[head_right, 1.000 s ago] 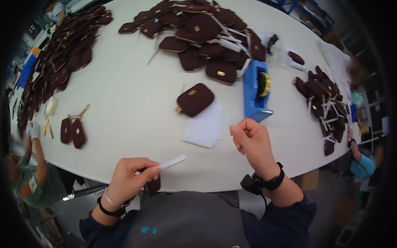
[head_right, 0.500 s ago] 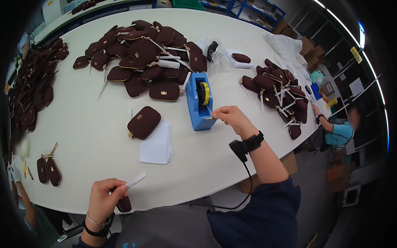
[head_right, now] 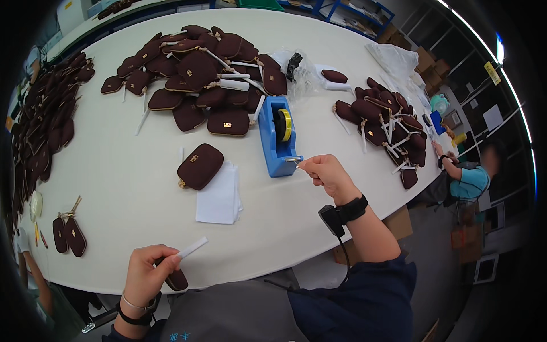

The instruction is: The person wraps a white paper sleeve around the drawstring of a maroon pouch, folds the paper, and secures it with tape. They repeat this process for multiple pouches, placing each finished item on the table.

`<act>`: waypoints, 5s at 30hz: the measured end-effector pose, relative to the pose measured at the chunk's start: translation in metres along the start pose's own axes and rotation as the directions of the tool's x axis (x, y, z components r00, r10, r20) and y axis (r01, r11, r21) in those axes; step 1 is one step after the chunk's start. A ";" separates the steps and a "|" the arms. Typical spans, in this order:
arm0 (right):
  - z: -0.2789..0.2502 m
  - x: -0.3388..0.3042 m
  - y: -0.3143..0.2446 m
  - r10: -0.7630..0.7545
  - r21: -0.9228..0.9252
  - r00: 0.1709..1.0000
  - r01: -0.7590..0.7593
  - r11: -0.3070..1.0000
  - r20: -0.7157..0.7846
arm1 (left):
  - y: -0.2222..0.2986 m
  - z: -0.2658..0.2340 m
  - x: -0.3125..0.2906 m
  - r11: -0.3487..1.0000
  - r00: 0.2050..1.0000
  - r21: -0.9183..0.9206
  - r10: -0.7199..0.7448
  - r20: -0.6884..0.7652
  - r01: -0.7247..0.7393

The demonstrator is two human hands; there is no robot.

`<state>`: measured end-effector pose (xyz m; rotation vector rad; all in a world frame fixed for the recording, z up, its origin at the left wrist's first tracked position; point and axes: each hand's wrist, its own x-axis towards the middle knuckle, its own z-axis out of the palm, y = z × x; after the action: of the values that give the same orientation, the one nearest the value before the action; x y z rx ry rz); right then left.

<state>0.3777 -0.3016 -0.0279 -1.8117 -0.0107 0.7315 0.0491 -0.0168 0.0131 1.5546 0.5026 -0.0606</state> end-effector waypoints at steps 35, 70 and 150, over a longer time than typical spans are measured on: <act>0.177 -0.099 -0.017 -0.154 -0.035 0.792 0.215 0.976 0.590 | 0.000 -0.002 0.043 0.988 0.971 0.072 -0.151 0.187 0.140; 0.163 -0.078 -0.011 0.184 -0.228 0.378 0.074 0.971 0.907 | -0.015 0.014 0.027 0.516 0.748 0.622 0.639 0.179 -0.589; 0.156 -0.010 0.061 -0.574 -0.581 0.380 0.785 -0.215 0.725 | -0.093 -0.076 0.042 0.694 0.897 0.718 0.275 -0.345 0.064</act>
<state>0.2738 -0.1936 -0.1043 -2.2396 -1.9304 -0.1319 0.0341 0.0642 -0.0835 2.4045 0.7943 0.2160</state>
